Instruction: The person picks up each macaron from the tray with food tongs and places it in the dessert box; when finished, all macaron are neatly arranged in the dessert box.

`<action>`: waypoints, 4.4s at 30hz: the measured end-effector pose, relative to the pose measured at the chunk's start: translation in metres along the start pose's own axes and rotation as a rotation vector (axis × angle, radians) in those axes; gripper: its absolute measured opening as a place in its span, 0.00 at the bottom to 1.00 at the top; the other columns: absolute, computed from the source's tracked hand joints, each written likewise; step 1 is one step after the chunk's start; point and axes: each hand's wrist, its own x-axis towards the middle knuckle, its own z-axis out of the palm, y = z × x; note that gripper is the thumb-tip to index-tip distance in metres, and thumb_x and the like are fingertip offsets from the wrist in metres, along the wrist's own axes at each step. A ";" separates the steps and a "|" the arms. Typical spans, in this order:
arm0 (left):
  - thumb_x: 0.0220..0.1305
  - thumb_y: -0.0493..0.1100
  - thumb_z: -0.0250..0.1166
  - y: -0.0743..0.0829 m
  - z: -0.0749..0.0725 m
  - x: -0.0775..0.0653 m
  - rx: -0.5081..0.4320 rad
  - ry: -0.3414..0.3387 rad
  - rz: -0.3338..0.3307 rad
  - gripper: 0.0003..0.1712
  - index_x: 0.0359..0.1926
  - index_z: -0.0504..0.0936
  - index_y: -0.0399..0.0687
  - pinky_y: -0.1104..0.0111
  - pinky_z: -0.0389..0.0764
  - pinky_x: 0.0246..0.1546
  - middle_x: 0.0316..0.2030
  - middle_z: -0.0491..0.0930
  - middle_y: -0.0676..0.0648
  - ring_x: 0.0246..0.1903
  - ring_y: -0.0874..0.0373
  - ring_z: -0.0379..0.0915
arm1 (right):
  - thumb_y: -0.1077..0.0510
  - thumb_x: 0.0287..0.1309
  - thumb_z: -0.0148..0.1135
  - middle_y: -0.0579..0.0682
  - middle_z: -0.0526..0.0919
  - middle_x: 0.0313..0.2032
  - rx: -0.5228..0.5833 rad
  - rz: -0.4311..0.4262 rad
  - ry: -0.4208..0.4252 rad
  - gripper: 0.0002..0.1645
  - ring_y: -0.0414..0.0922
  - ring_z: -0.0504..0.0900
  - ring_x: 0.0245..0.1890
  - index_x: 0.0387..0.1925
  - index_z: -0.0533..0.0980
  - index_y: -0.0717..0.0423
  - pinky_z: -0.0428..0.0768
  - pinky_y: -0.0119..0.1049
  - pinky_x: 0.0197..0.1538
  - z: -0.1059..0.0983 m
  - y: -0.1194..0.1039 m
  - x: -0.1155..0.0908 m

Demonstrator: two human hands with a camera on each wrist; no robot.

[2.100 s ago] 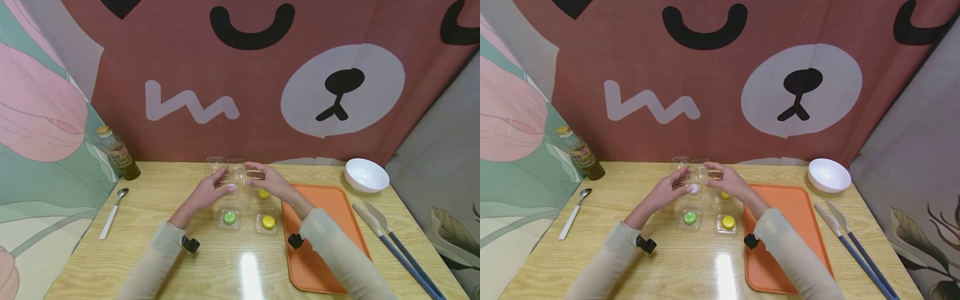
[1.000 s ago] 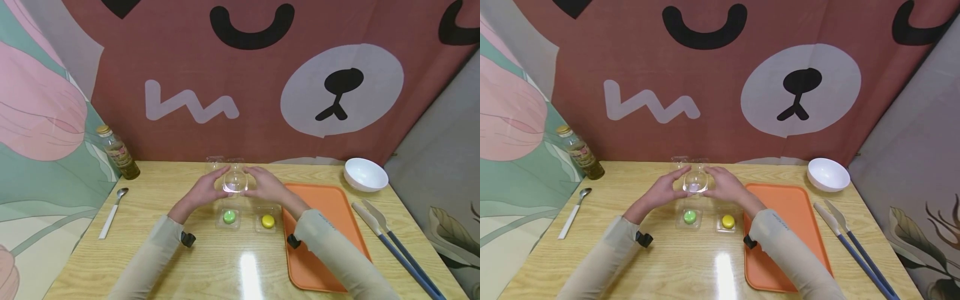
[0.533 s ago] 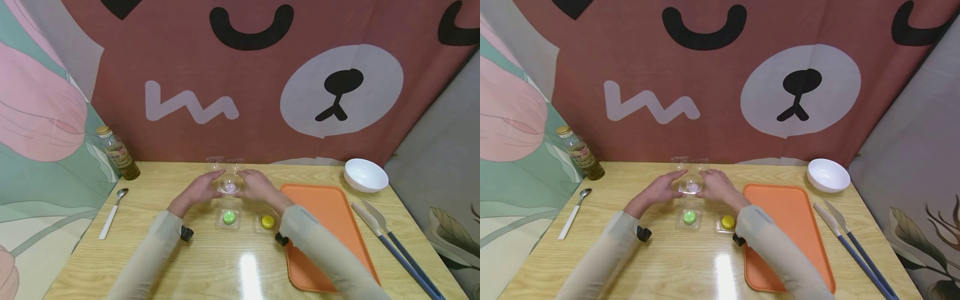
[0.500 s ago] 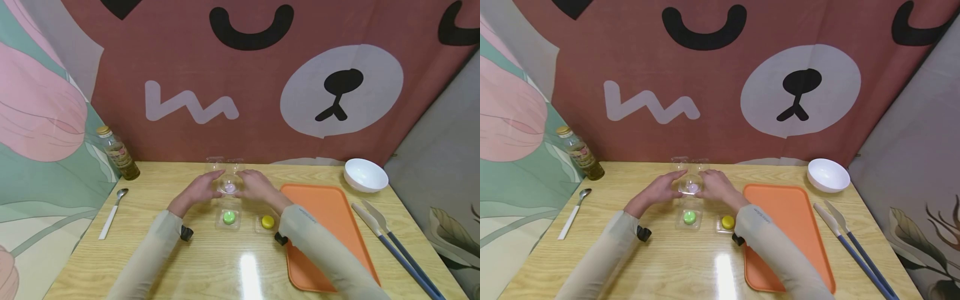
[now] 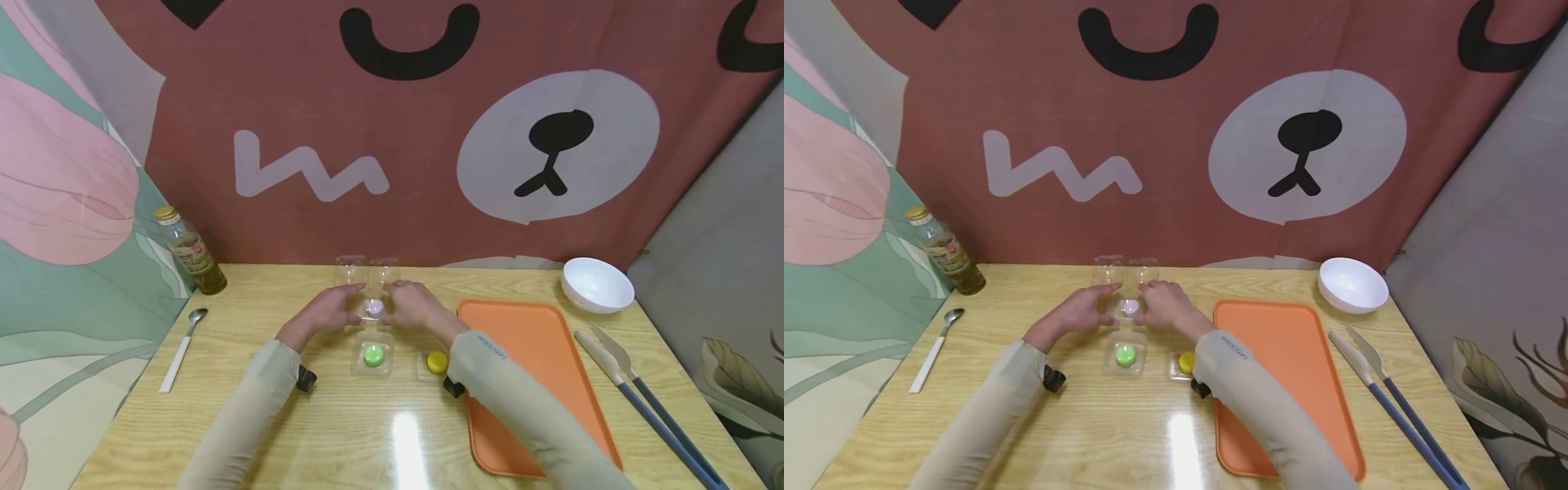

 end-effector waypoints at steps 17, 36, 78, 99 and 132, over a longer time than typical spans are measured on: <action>0.62 0.45 0.73 -0.001 0.001 0.002 -0.060 -0.043 -0.058 0.47 0.78 0.61 0.50 0.51 0.70 0.70 0.75 0.63 0.41 0.61 0.48 0.71 | 0.37 0.57 0.72 0.59 0.75 0.67 0.003 0.005 -0.030 0.49 0.58 0.75 0.66 0.71 0.68 0.58 0.70 0.52 0.72 -0.002 -0.003 0.001; 0.62 0.48 0.73 -0.006 0.005 0.001 -0.046 -0.039 -0.040 0.48 0.78 0.59 0.48 0.50 0.66 0.73 0.74 0.65 0.39 0.74 0.43 0.61 | 0.35 0.60 0.68 0.60 0.77 0.66 -0.025 0.000 -0.071 0.50 0.56 0.77 0.64 0.74 0.65 0.58 0.72 0.51 0.71 -0.001 -0.001 0.001; 0.73 0.53 0.61 -0.033 -0.012 0.021 -0.716 0.457 -0.616 0.23 0.57 0.81 0.40 0.64 0.89 0.33 0.43 0.86 0.38 0.29 0.55 0.84 | 0.37 0.58 0.70 0.63 0.67 0.73 0.128 -0.017 -0.067 0.56 0.62 0.65 0.73 0.76 0.59 0.61 0.66 0.59 0.74 -0.004 0.101 -0.078; 0.73 0.42 0.60 -0.041 -0.010 0.025 -0.973 0.373 -0.614 0.22 0.61 0.78 0.33 0.70 0.88 0.28 0.35 0.89 0.46 0.23 0.62 0.85 | 0.37 0.60 0.70 0.60 0.68 0.73 0.123 -0.019 -0.052 0.54 0.60 0.67 0.73 0.76 0.59 0.60 0.67 0.57 0.74 -0.003 0.092 -0.073; 0.72 0.40 0.61 -0.043 -0.019 0.007 -1.017 0.419 -0.539 0.22 0.61 0.78 0.31 0.67 0.89 0.34 0.34 0.88 0.45 0.25 0.61 0.86 | 0.36 0.59 0.69 0.62 0.69 0.72 0.127 0.000 -0.077 0.54 0.61 0.67 0.72 0.76 0.61 0.60 0.66 0.57 0.74 -0.002 0.091 -0.069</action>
